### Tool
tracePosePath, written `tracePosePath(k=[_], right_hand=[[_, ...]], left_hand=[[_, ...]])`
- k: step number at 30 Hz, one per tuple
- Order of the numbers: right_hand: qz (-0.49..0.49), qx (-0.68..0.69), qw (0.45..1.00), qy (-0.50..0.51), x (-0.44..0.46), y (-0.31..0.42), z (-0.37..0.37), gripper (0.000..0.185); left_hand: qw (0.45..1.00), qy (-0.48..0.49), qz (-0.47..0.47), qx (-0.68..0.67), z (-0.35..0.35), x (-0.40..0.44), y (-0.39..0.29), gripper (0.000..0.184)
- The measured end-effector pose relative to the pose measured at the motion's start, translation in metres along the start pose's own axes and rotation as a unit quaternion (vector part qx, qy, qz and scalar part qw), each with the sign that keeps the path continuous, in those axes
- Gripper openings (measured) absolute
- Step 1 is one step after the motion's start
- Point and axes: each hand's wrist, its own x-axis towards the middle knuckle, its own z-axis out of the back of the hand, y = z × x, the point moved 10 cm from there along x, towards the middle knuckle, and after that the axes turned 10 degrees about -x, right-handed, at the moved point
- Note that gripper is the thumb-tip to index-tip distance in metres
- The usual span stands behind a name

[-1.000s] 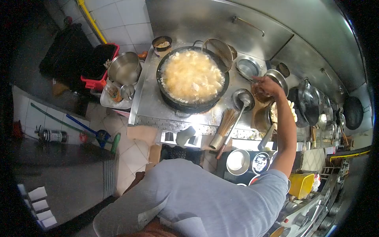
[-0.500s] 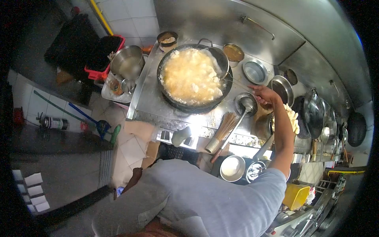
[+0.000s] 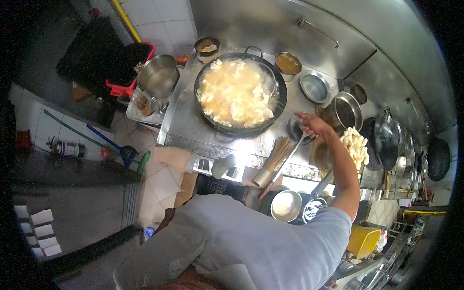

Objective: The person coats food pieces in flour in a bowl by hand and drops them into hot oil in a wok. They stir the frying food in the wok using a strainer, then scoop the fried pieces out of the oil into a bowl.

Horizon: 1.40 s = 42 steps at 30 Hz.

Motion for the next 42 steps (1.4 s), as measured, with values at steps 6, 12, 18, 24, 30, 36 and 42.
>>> tracePosePath(k=[6,12,18,24,30,36,42], right_hand=[[0.003,0.079,0.996,0.044,0.0,-0.003,-0.036,0.052],[0.023,0.242,0.963,0.115,-0.001,-0.007,-0.089,0.05],[0.072,0.326,0.939,0.075,-0.005,-0.013,-0.123,0.048],[0.079,0.355,0.93,0.062,-0.021,-0.002,-0.13,0.043],[0.104,0.39,0.912,0.074,-0.033,0.014,-0.151,0.043],[0.111,0.446,0.888,0.017,-0.044,0.019,-0.183,0.044],[0.133,0.471,0.872,-0.032,-0.048,0.016,-0.208,0.047]], left_hand=[[0.996,-0.028,-0.048,0.067,0.0,0.007,-0.003,0.015],[0.992,-0.014,-0.062,0.107,0.0,0.014,0.001,0.015],[0.999,-0.012,-0.009,0.033,-0.004,0.018,0.012,0.016],[0.987,-0.019,-0.089,0.133,0.0,0.03,0.002,0.019],[0.989,-0.016,-0.097,0.112,0.002,0.038,0.003,0.019],[0.992,-0.027,-0.101,0.075,0.008,0.038,0.007,0.019],[0.99,0.041,-0.065,0.117,-0.002,0.046,0.029,0.02]])
